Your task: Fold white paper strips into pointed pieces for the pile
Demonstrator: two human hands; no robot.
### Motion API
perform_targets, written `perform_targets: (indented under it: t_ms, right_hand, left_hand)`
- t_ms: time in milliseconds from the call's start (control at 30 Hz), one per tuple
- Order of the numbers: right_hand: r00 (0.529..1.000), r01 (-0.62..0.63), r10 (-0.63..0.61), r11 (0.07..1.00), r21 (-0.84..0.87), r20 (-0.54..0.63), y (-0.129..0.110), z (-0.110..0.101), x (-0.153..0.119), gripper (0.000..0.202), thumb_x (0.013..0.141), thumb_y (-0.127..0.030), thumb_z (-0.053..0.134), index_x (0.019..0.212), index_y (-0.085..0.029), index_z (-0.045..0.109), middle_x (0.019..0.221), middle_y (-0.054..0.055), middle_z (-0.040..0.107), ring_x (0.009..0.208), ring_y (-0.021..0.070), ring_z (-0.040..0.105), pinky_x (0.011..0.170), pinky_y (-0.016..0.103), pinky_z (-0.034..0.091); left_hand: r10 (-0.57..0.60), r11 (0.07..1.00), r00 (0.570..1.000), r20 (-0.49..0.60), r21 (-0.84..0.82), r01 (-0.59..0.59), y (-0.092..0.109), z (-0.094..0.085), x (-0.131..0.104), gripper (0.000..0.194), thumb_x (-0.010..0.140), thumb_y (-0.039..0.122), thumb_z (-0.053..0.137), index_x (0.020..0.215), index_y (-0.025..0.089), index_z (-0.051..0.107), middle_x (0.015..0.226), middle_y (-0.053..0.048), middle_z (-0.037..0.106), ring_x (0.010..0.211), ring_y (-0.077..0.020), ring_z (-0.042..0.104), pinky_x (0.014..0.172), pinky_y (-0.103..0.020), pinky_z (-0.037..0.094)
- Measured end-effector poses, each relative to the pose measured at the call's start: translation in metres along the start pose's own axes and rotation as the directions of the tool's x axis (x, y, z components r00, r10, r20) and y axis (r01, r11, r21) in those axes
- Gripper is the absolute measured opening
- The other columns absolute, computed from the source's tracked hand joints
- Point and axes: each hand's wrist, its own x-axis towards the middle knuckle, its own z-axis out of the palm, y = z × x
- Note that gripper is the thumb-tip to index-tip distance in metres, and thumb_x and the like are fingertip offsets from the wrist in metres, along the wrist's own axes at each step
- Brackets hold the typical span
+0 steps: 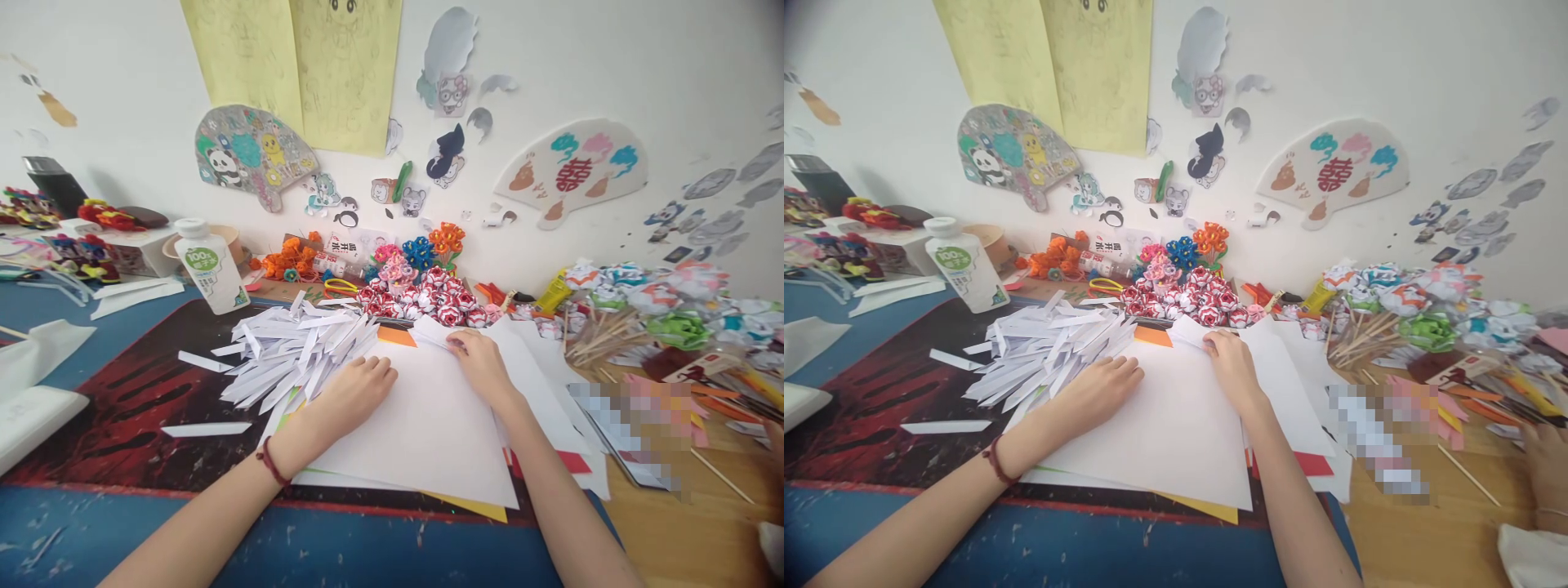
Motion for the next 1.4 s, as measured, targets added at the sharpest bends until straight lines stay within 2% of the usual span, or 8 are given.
perform_targets:
  t_ms: [233, 500, 733, 1167, 1267, 1400]
  right_hand:
    - [0.997, -0.073, 0.070, 0.995, -0.064, -0.045, -0.0004, -0.0009, 0.0019, 0.021, 0.087, -0.016, 0.049, 0.084, -0.019, 0.070, 0.083, 0.006, 0.071, 0.076, 0.0198, 0.063, 0.067, 0.027, 0.039]
    - [0.994, -0.103, 0.104, 0.994, 0.025, -0.026, 0.0061, 0.0051, 0.0017, 0.012, 0.080, -0.022, 0.062, 0.089, -0.018, 0.070, 0.091, 0.006, 0.073, 0.083, 0.0192, 0.066, 0.075, 0.027, 0.044]
    - [0.995, -0.092, 0.093, 0.995, 0.023, -0.029, 0.0068, 0.0055, 0.0030, 0.012, 0.082, -0.016, 0.059, 0.086, -0.018, 0.070, 0.088, 0.005, 0.073, 0.082, 0.0184, 0.066, 0.076, 0.027, 0.045]
    - [0.999, -0.049, 0.048, 0.998, -0.048, -0.010, 0.0045, 0.0037, 0.0025, 0.010, 0.081, -0.021, 0.063, 0.089, -0.018, 0.069, 0.091, 0.005, 0.071, 0.085, 0.0187, 0.065, 0.077, 0.026, 0.043]
    - [1.000, -0.027, 0.027, 0.995, -0.095, -0.003, 0.0027, 0.0024, 0.0024, 0.010, 0.085, -0.019, 0.058, 0.088, -0.018, 0.068, 0.089, 0.005, 0.071, 0.084, 0.0182, 0.064, 0.074, 0.025, 0.041]
    - [1.000, -0.022, 0.021, 0.991, -0.133, -0.010, 0.0001, 0.0001, 0.0022, 0.020, 0.090, -0.016, 0.048, 0.083, -0.018, 0.067, 0.083, 0.006, 0.070, 0.078, 0.0192, 0.063, 0.068, 0.027, 0.037]
  left_hand:
    - [-0.027, 1.000, 0.999, 0.025, 0.006, 0.027, 0.0012, -0.0018, -0.0001, 0.010, 0.088, 0.009, 0.045, 0.090, 0.016, 0.051, 0.089, -0.007, 0.055, 0.079, -0.0217, 0.055, 0.067, -0.035, 0.043]
    - [-0.024, 1.000, 0.999, 0.031, 0.007, 0.024, 0.0030, -0.0034, -0.0002, 0.009, 0.089, 0.009, 0.045, 0.090, 0.015, 0.051, 0.090, -0.007, 0.055, 0.080, -0.0212, 0.055, 0.068, -0.035, 0.043]
    - [-0.023, 1.000, 0.999, 0.026, 0.003, 0.022, 0.0034, -0.0034, 0.0000, 0.009, 0.089, 0.009, 0.045, 0.090, 0.015, 0.051, 0.089, -0.006, 0.055, 0.079, -0.0210, 0.055, 0.069, -0.034, 0.043]
    - [-0.026, 1.000, 0.998, 0.050, 0.014, 0.026, 0.0049, -0.0047, 0.0003, 0.009, 0.089, 0.009, 0.045, 0.091, 0.015, 0.052, 0.090, -0.007, 0.055, 0.081, -0.0210, 0.054, 0.069, -0.034, 0.043]
    - [-0.021, 1.000, 0.999, 0.045, 0.020, 0.020, 0.0051, -0.0044, 0.0002, 0.009, 0.088, 0.009, 0.046, 0.091, 0.015, 0.051, 0.090, -0.007, 0.055, 0.080, -0.0212, 0.054, 0.068, -0.035, 0.042]
    - [-0.018, 1.000, 0.999, 0.045, 0.026, 0.017, 0.0059, -0.0046, -0.0002, 0.009, 0.088, 0.009, 0.045, 0.091, 0.016, 0.051, 0.090, -0.007, 0.054, 0.080, -0.0213, 0.053, 0.069, -0.035, 0.042]
